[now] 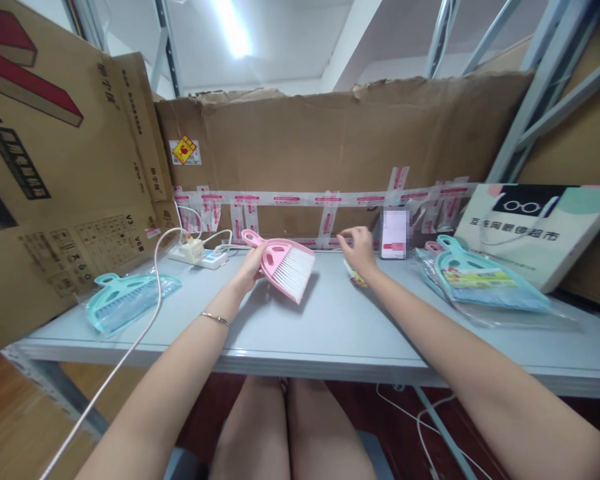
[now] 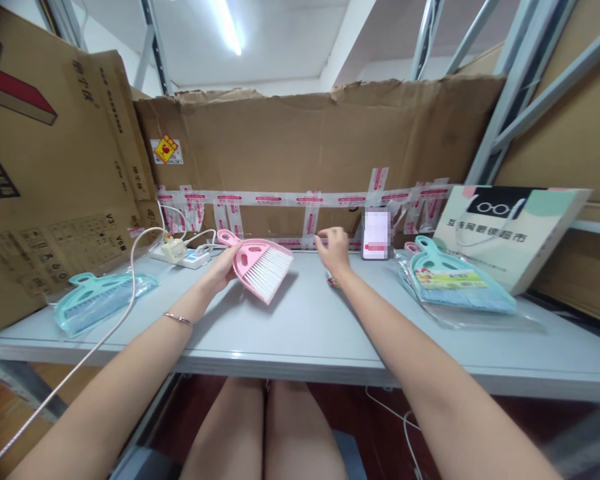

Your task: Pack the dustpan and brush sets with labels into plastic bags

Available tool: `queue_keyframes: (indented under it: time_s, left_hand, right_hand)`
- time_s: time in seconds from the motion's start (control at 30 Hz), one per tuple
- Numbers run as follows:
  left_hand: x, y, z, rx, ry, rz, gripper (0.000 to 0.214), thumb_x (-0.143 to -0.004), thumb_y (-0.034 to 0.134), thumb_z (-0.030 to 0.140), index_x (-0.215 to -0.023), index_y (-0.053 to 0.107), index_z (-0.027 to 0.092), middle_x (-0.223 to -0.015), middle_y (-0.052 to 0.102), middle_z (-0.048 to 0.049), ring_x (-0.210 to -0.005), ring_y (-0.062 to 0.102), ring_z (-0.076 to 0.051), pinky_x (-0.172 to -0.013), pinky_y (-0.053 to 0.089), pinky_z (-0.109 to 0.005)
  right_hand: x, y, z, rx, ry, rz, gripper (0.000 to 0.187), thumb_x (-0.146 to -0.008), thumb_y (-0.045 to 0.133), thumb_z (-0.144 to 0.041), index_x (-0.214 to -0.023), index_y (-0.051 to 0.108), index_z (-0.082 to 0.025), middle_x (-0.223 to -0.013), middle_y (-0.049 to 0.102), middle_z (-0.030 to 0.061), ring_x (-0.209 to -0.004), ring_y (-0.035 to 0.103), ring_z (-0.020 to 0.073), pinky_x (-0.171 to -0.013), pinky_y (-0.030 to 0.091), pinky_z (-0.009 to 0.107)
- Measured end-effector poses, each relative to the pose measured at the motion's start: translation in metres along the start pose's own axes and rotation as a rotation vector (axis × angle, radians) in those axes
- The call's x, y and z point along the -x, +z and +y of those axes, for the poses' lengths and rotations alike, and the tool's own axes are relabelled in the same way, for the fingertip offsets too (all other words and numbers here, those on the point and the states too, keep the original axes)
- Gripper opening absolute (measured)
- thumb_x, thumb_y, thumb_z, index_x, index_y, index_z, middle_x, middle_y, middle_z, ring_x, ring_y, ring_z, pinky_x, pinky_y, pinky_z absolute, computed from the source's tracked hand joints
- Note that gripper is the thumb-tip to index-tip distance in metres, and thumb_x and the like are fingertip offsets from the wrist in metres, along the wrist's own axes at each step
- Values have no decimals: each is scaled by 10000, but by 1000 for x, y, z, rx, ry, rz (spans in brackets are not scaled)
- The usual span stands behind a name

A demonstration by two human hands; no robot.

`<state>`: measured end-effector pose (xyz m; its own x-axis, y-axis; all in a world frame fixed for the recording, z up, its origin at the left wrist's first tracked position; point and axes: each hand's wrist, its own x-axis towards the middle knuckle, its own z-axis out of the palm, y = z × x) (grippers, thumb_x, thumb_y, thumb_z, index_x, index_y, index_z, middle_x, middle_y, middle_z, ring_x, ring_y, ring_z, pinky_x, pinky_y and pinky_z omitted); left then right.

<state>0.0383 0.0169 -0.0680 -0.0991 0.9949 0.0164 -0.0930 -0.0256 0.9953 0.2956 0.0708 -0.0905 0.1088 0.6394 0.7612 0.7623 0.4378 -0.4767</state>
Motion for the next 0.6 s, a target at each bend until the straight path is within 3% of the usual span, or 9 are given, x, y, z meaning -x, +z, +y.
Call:
queue_keyframes:
  time_s: [0.1, 0.17, 0.23, 0.33, 0.4, 0.5, 0.6]
  left_hand:
    - [5, 8, -3, 15, 56, -69, 338, -792, 567, 427, -1073, 553, 240, -1003, 661, -30, -707, 619, -134, -528, 468, -205]
    - [11, 12, -3, 59, 106, -151, 368, -799, 572, 418, -1125, 541, 251, -1069, 654, -33, -779, 634, -147, -575, 487, -210]
    - [17, 14, -1, 103, 143, -231, 399, -802, 570, 436, -1160, 535, 262, -1069, 660, -30, -806, 642, -155, -599, 495, -213]
    - [25, 11, 7, 153, 211, -334, 464, -812, 519, 511, -1222, 506, 293, -1087, 655, -25, -847, 645, -168, -614, 504, -229]
    - [29, 6, 14, 178, 333, -385, 505, -781, 540, 551, -1207, 525, 282, -1163, 624, -40, -932, 632, -186, -681, 512, -249]
    - [31, -1, 22, 139, 558, -409, 496, -667, 672, 550, -1024, 633, 207, -1223, 592, -86, -1048, 587, -226, -797, 493, -275]
    - [30, -3, 25, 85, 703, -358, 416, -619, 729, 511, -856, 671, 173, -1121, 644, -107, -1045, 585, -248, -822, 480, -300]
  right_hand:
    - [6, 11, -54, -184, -298, -295, 152, -814, 557, -326, -835, 636, -198, -893, 572, 73, -904, 519, 209, -874, 378, 366]
    - [11, 17, -85, -205, -322, -382, 193, -760, 623, -364, -866, 648, -205, -909, 555, 65, -881, 506, 206, -842, 389, 366]
    - [16, 19, -106, -205, -294, -390, 186, -738, 639, -363, -825, 644, -198, -894, 541, 58, -860, 490, 199, -822, 391, 364]
    - [17, 12, -121, -258, -285, -398, 126, -732, 624, -312, -737, 600, -188, -867, 548, 44, -835, 488, 181, -800, 395, 350]
    - [14, 2, -125, -343, -304, -458, 114, -732, 613, -292, -723, 571, -187, -868, 561, 39, -823, 501, 170, -772, 406, 332]
    - [11, -12, -129, -452, -354, -528, 115, -736, 603, -290, -744, 552, -187, -878, 566, 37, -829, 518, 163, -753, 414, 314]
    - [12, -17, -131, -455, -375, -501, 124, -736, 599, -295, -761, 547, -186, -833, 547, 30, -800, 512, 158, -731, 414, 304]
